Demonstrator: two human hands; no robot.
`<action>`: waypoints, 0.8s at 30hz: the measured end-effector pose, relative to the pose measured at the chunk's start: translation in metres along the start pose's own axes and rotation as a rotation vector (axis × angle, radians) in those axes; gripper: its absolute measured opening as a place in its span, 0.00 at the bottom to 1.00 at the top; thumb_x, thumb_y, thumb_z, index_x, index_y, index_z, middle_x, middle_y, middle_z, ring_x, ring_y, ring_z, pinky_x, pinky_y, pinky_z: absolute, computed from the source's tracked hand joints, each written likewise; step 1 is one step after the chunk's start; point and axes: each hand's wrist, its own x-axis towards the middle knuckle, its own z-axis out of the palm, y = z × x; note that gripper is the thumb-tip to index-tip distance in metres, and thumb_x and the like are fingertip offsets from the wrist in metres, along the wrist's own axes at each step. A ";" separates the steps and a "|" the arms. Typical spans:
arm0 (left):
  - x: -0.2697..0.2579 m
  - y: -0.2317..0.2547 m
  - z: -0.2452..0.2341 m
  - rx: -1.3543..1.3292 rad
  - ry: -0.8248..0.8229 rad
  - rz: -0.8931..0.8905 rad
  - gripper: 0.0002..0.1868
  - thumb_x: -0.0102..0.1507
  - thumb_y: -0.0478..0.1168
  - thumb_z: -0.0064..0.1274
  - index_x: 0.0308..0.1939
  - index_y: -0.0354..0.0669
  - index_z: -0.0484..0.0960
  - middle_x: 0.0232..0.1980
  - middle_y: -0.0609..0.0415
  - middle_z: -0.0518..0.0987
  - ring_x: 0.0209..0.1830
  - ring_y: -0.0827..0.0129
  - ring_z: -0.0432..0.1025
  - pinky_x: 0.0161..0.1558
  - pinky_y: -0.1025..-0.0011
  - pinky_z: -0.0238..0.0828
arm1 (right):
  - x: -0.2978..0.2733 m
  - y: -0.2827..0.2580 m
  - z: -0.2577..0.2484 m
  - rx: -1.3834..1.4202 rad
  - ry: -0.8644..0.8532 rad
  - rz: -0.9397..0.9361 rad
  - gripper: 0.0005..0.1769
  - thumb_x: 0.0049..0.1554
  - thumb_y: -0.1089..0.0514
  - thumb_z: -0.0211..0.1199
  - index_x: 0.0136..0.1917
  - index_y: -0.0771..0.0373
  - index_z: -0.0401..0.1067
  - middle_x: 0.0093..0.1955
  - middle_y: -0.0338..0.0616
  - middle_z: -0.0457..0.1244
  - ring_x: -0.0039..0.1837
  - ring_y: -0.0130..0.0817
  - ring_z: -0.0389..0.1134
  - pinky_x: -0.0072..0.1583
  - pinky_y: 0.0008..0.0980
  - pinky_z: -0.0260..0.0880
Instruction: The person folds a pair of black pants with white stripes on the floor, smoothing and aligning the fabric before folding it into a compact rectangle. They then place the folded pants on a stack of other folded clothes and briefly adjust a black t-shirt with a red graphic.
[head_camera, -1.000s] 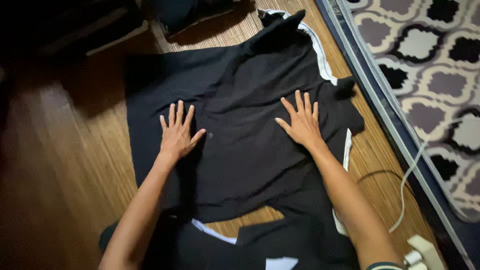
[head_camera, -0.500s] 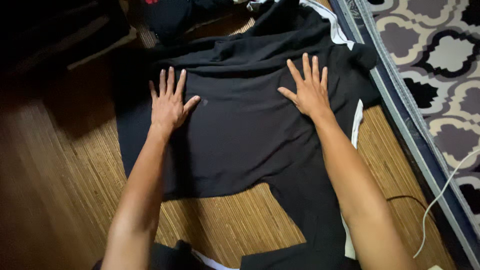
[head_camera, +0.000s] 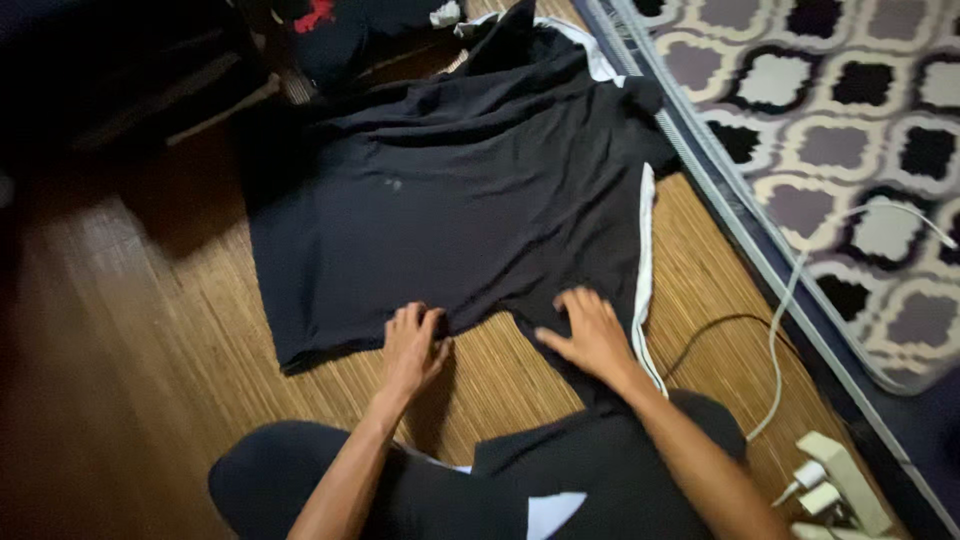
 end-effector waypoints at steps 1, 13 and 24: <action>-0.010 0.000 0.005 0.011 0.012 -0.006 0.28 0.60 0.45 0.60 0.61 0.42 0.71 0.57 0.42 0.69 0.57 0.49 0.64 0.56 0.52 0.63 | -0.023 0.001 0.006 -0.016 -0.063 0.068 0.32 0.46 0.40 0.73 0.54 0.63 0.69 0.51 0.51 0.62 0.58 0.50 0.63 0.57 0.47 0.62; -0.064 0.045 0.014 0.027 0.102 0.040 0.29 0.55 0.38 0.60 0.61 0.45 0.72 0.59 0.46 0.71 0.60 0.50 0.65 0.57 0.54 0.64 | -0.134 -0.027 0.016 0.229 0.106 -0.056 0.18 0.49 0.57 0.69 0.51 0.64 0.72 0.49 0.53 0.68 0.53 0.54 0.70 0.52 0.45 0.71; -0.080 0.182 0.055 -0.176 0.117 0.350 0.25 0.55 0.35 0.59 0.57 0.46 0.79 0.52 0.50 0.76 0.60 0.54 0.67 0.63 0.55 0.61 | -0.149 0.002 -0.009 -0.038 0.379 0.071 0.26 0.48 0.46 0.73 0.52 0.67 0.76 0.49 0.55 0.70 0.52 0.52 0.71 0.54 0.50 0.69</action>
